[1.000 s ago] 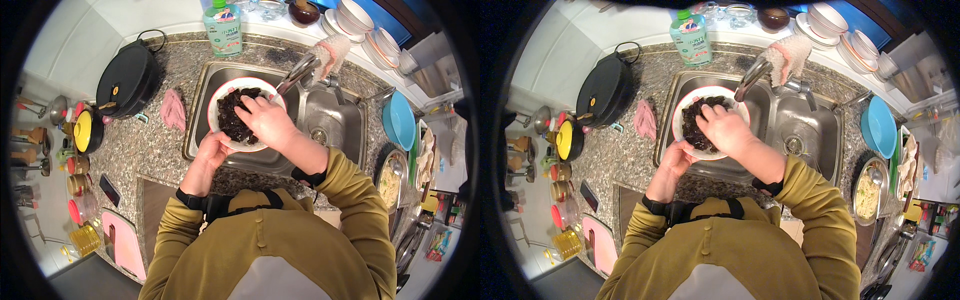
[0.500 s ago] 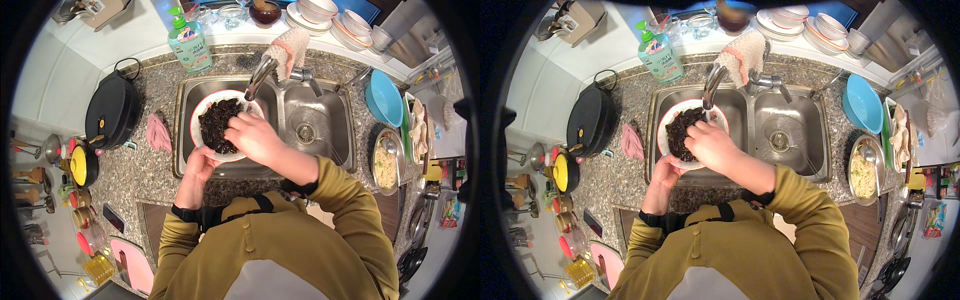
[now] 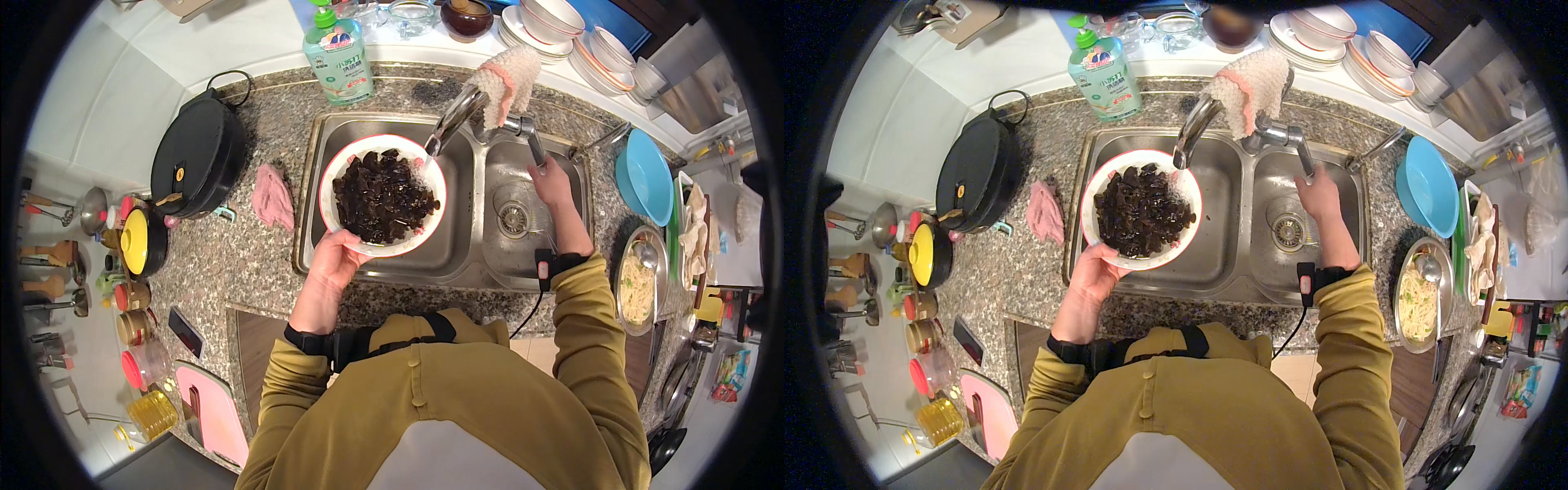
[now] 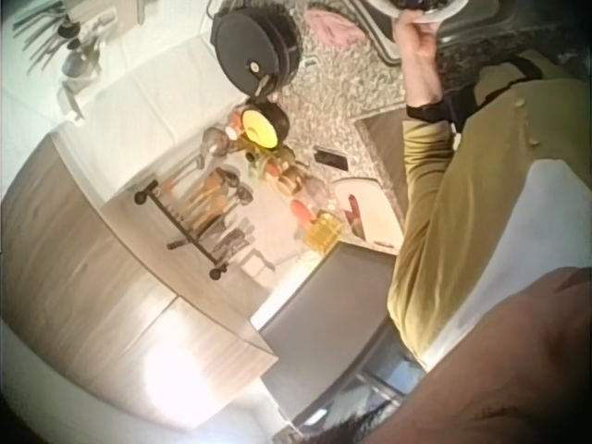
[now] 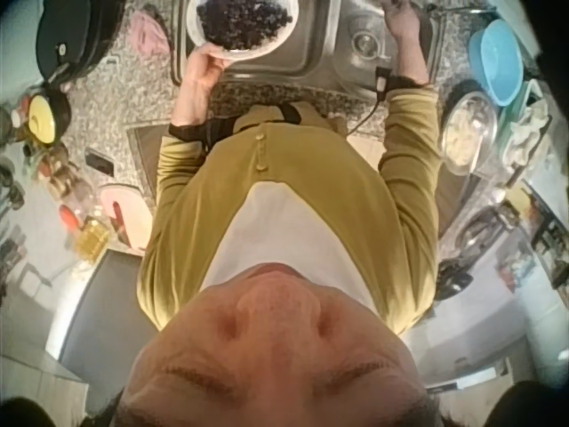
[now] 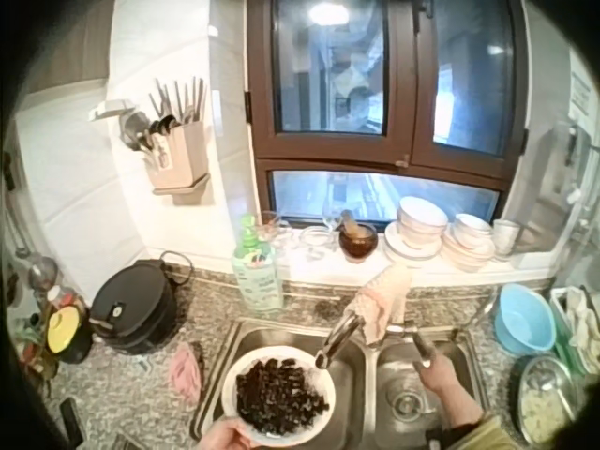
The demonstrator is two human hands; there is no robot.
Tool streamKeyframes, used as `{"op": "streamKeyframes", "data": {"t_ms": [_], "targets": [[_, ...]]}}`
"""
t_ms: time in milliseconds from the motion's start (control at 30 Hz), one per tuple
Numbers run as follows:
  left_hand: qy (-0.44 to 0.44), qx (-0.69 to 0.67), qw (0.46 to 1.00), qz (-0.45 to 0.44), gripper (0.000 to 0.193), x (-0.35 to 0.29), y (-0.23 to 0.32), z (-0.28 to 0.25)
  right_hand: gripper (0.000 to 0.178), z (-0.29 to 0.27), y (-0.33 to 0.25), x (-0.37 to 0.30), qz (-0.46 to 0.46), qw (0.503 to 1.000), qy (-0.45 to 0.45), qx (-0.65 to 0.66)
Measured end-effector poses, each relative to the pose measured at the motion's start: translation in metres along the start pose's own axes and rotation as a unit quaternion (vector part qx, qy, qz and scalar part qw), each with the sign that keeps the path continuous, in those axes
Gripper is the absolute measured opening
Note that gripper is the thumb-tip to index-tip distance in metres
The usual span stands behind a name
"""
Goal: The person repeatedly rinses dark wood ear mushrooms in a bowl under running water, then transfers them to a mesh strainer to drain. The process is repeated several times to ensure thorough cleaning.
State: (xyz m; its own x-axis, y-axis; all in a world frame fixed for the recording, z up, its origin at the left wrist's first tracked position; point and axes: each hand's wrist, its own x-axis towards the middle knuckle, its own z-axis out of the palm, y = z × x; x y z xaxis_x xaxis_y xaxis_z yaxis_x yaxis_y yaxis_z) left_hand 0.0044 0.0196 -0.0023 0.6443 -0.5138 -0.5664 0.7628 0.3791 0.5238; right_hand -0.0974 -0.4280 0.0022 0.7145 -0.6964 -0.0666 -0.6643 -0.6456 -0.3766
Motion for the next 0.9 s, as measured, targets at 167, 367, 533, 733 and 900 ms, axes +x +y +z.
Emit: {"op": "streamKeyframes", "data": {"t_ms": [167, 367, 533, 733, 900], "targets": [[0.016, -0.023, 1.0, -0.013, 0.033, 0.002, -0.001, -0.014, 0.064, -0.016, 0.01, -0.05, -0.055, 0.997, -0.043, 0.025], [-0.01, -0.044, 0.999, 0.001, 0.047, -0.006, 0.001, -0.013, 0.058, 0.02, 0.056, -0.112, 0.134, 0.929, -0.212, -0.274], [0.023, -0.035, 0.999, 0.012, 0.045, -0.015, 0.007, -0.005, 0.037, 0.043, 0.083, -0.106, 0.154, 0.953, -0.154, -0.209], [0.026, -0.028, 0.999, 0.009, 0.051, -0.021, 0.019, -0.017, 0.032, -0.062, 0.055, -0.143, 0.02, 0.982, -0.029, -0.186], [0.053, -0.046, 0.997, 0.027, 0.042, -0.028, 0.02, -0.028, 0.032, -0.13, 0.012, -0.203, -0.109, 0.993, -0.001, 0.035]]}}
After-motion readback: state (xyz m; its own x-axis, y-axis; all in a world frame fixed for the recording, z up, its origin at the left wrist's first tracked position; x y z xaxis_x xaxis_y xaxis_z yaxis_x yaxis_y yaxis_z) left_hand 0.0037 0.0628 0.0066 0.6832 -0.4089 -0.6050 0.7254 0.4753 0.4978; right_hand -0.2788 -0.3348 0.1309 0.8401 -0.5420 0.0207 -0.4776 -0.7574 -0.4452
